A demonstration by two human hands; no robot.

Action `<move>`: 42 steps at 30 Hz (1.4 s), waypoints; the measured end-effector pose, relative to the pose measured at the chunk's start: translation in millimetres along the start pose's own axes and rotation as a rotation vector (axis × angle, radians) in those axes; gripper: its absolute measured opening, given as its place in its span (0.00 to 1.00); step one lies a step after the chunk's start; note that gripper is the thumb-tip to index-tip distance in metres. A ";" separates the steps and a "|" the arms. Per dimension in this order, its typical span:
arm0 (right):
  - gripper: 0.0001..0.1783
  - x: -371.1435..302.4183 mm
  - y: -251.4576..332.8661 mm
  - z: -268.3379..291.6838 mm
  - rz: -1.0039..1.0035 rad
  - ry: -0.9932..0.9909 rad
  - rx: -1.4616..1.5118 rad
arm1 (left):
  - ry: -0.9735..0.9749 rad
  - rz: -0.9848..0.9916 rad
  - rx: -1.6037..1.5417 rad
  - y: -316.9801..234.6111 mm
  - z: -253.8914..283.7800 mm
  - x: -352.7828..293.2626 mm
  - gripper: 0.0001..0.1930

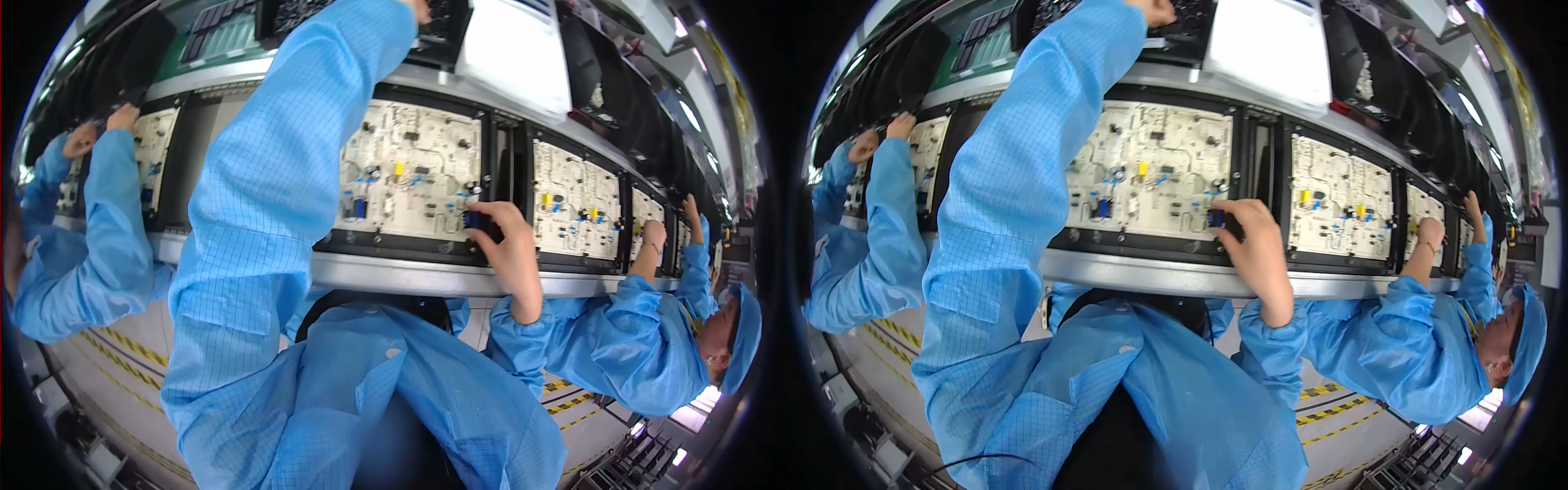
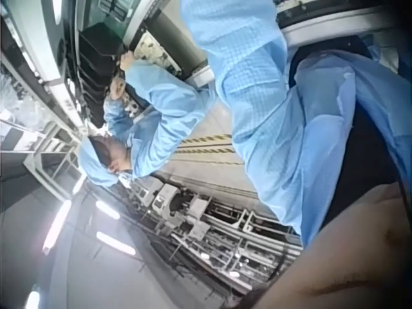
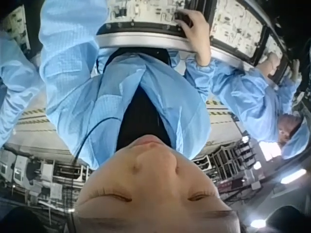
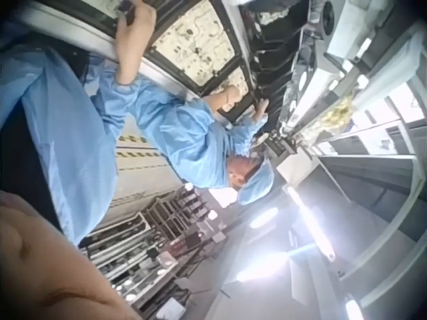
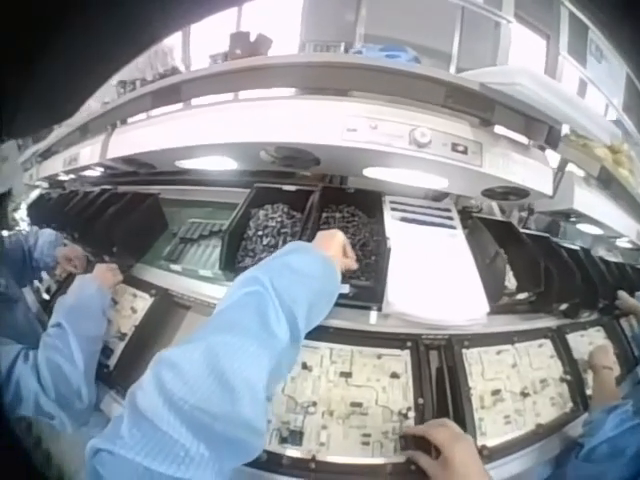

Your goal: Manual placement of small electronic components onto printed circuit boards on an assembly line.

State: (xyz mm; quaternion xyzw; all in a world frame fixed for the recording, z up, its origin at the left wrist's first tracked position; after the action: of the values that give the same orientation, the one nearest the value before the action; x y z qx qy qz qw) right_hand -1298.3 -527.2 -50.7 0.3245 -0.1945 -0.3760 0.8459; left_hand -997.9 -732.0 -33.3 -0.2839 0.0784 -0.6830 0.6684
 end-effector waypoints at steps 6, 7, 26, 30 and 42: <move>0.18 6.1 3.3 -9.5 0.029 0.033 -0.084 | -0.143 -0.132 -0.278 -83.5 64.7 -54.4 0.08; 0.19 6.5 8.1 -8.2 0.075 0.018 -0.118 | -0.150 -0.135 -0.278 -89.6 70.7 -63.9 0.08; 0.18 3.4 19.9 -14.7 0.120 -0.011 -0.242 | 0.098 0.144 -1.088 -97.2 5.6 -233.2 0.12; 0.17 0.7 32.5 -18.7 0.141 -0.001 -0.389 | 0.183 0.230 -1.040 -98.6 -12.9 -245.2 0.11; 0.21 48.1 47.7 8.9 0.198 0.019 -0.351 | 0.195 0.338 -1.265 -95.6 -27.2 -248.8 0.13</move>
State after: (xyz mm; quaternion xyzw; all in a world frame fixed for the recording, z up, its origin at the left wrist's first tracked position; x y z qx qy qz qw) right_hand -1248.2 -543.3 -7.1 0.1549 -0.1490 -0.3162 0.9240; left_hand -1108.0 -492.1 -79.7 -0.5425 0.5678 -0.4135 0.4607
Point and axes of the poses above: each hand's wrist, its own x-axis towards the middle knuckle, its own z-axis out of the back of the hand, y = z × x, the point moved 9 cm from there along x, towards the middle knuckle, and after that the axes turned 2 degrees about -z, right-handed, at the moved point
